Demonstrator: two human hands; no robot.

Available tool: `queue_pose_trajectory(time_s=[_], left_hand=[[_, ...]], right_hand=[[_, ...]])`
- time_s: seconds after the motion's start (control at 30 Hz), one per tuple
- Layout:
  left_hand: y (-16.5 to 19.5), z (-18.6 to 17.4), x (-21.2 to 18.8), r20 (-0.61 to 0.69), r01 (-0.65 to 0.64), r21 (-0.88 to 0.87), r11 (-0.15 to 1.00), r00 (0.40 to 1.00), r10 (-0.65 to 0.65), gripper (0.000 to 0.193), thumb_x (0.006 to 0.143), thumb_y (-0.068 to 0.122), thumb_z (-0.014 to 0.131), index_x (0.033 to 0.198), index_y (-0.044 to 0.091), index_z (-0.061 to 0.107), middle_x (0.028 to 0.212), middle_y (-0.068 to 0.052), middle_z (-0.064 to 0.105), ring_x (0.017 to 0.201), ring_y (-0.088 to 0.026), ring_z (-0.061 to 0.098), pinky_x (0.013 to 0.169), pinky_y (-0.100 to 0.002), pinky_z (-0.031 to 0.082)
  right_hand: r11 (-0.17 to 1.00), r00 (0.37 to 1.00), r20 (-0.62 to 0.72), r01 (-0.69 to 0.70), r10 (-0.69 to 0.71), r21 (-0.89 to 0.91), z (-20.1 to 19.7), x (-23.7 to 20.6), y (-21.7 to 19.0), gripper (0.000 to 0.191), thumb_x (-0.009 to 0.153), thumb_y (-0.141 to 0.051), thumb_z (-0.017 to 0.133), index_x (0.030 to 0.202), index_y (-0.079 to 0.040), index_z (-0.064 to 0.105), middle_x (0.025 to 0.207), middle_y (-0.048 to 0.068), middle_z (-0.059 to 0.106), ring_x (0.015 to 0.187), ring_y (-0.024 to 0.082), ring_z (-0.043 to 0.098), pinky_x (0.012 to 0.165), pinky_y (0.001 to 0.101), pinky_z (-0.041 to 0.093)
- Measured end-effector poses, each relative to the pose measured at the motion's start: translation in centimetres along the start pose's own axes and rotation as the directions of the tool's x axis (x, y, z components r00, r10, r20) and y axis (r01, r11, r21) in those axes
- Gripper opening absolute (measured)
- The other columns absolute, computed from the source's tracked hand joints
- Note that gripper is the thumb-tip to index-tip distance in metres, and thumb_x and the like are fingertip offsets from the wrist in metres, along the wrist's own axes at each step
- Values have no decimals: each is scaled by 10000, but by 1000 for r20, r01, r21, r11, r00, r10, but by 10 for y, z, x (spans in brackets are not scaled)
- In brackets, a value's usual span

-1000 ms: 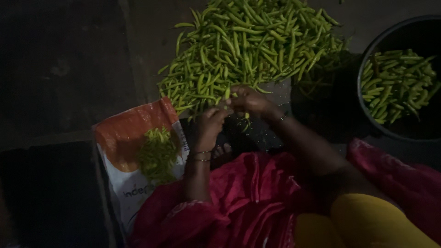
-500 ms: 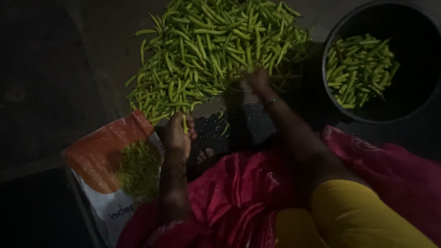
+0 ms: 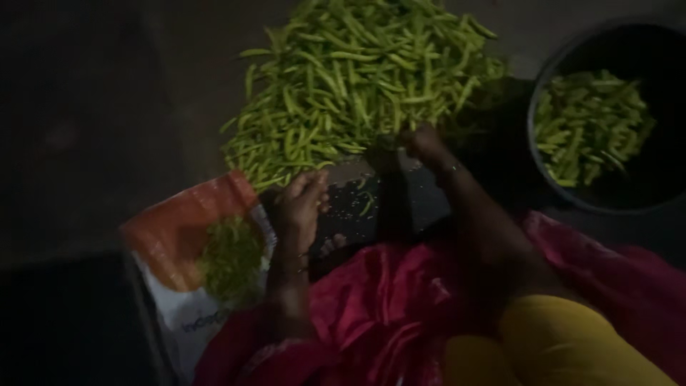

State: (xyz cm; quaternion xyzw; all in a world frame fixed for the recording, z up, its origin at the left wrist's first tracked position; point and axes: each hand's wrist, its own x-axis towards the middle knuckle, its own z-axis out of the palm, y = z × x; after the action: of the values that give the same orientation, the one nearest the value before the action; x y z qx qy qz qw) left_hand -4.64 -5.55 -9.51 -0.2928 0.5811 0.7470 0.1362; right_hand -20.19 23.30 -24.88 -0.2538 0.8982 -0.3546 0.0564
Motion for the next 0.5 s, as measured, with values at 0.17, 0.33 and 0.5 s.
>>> queue_pose_trajectory(time_s=[0.17,0.33,0.5], left_hand=[[-6,-5,5,-8,-156,-19,988,988,156,473,1013,314,629,1413,63,603,853,30,605,684,-63,560,571,-259,490],[-8,-19,14,-27,-179,-90,980,984,177,378,1037,311,644,1302,42,653,750,30,517,595,-47,482,499,-251,425],[-9,-27,18,-50,-143,-80,986,989,140,258,1018,261,651,1077,13,691,745,0,618,605,-71,552,519,-250,446]], right_hand=[[648,790,558,-568,254,507,8,11,-101,264,881,-143,693,1124,-44,720,818,99,738,639,196,651,566,336,501],[696,753,658,-482,19,532,-4,15,-168,313,876,-236,702,1120,-41,712,893,53,785,732,118,723,596,297,551],[662,760,645,-522,74,538,3,10,-175,358,937,-341,699,1136,-44,720,891,70,746,721,135,653,608,297,520]])
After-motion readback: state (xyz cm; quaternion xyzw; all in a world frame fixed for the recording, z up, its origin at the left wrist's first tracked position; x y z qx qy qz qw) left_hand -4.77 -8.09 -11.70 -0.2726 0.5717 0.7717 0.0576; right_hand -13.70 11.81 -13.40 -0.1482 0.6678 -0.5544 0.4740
